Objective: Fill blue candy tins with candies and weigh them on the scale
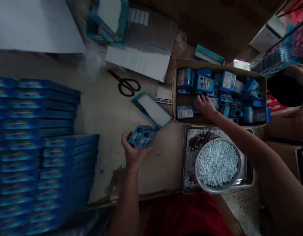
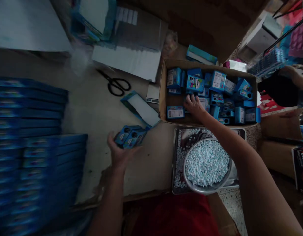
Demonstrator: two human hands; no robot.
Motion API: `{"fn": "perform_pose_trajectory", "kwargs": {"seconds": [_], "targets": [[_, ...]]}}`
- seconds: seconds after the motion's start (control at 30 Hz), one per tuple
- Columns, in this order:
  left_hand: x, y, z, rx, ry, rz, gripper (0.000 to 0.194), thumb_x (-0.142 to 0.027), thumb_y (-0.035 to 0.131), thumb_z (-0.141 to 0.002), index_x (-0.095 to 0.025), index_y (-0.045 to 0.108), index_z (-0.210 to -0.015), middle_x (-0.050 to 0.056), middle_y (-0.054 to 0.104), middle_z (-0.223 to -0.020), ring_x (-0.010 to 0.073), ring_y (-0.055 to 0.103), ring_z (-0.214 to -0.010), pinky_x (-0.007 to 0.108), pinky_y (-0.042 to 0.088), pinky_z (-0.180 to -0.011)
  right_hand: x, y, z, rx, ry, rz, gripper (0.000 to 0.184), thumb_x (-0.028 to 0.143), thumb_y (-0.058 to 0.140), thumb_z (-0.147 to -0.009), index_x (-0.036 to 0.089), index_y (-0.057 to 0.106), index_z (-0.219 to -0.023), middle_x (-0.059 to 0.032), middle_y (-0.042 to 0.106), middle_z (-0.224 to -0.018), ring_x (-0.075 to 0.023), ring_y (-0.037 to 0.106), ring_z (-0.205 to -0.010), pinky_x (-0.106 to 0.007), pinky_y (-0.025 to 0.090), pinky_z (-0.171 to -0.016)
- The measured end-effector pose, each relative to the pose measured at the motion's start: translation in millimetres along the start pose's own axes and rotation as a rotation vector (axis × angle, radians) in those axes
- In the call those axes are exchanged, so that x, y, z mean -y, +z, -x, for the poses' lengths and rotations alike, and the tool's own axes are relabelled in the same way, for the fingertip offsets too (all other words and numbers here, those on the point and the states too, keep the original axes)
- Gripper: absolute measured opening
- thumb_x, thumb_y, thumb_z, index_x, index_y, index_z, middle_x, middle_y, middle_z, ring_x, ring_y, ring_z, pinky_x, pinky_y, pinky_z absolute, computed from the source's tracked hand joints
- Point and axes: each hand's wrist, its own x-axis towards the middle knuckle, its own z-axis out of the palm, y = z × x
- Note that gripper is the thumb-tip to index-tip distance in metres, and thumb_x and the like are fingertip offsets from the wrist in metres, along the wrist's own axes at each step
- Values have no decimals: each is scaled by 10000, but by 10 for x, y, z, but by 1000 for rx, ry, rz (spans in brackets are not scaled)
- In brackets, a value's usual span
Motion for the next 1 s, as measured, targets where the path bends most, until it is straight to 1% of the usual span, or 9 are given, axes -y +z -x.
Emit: {"fn": "perform_pose_trajectory", "kwargs": {"seconds": [0.07,0.17,0.27,0.33,0.43,0.5,0.63,0.73,1.0], "targets": [[-402,-104,124,-151,141,-97,1457,-541,1091,-551,-335,230,-1708,226,365,-1784,498,331,-1694,731,296,-1369,-17,-51,7,29,-22,11,520,84,510,-1021,85,669,-1516,-289,531,-1685,-493,451,-1562,-653,405,-1205],[-1168,134,50,-266,500,-199,968,-411,1032,-740,-333,541,-1571,131,601,-1565,448,585,-1470,664,484,-1254,-67,-260,102,58,-42,-4,514,95,591,-963,62,694,-1466,-291,632,-1549,-488,507,-1484,-603,444,-1152],[-1799,954,-408,264,611,-414,393,-272,930,-840,-255,761,-1195,121,725,-1263,419,673,-1285,608,515,-1209,-128,-467,305,6,18,-107,473,117,590,-975,73,716,-1429,-255,738,-1401,-414,643,-1315,-543,475,-1133],[-2000,1633,-786,603,405,-762,416,-166,956,-731,-181,747,-1091,200,722,-1268,489,637,-1350,647,465,-1229,-160,-533,508,-114,155,-240,463,166,614,-988,115,725,-1434,-219,774,-1369,-383,691,-1247,-496,517,-1077],[-2000,2391,-1188,739,279,-896,596,-111,1034,-491,-117,720,-998,309,721,-1252,601,606,-1366,757,438,-1181,-144,-543,929,-428,464,-541,468,312,737,-950,182,752,-1400,-146,826,-1245,-339,740,-1100,-440,565,-956],[-1926,2573,-1323,790,268,-912,685,-126,1043,-395,-123,707,-992,293,737,-1227,584,621,-1357,723,448,-1188,-68,-537,1279,-637,642,-775,440,393,780,-916,211,776,-1317,-81,831,-1059,-280,730,-915,-403,570,-859],[-1953,2324,-1460,823,325,-863,832,-209,1004,-386,-147,706,-1160,157,762,-1147,439,704,-1227,517,536,-1148,160,-548,1961,-829,753,-1105,256,452,725,-923,246,770,-1069,0,745,-846,-207,640,-759,-344,520,-714],[-2122,1972,-1366,836,410,-423,973,-311,982,-497,-180,643,-1400,77,758,-1157,344,742,-1101,420,604,-1011,282,-527,2241,-836,723,-1162,248,461,726,-909,256,758,-1044,8,737,-852,-198,623,-753,-332,501,-691],[-2093,1653,40,736,7,703,784,-634,769,-771,-222,695,-1434,132,799,-1285,352,769,-1252,464,650,-1054,415,-551,2347,-723,486,-983,375,456,803,-920,253,774,-1233,-92,837,-1124,-276,753,-958,-406,586,-832]]}}
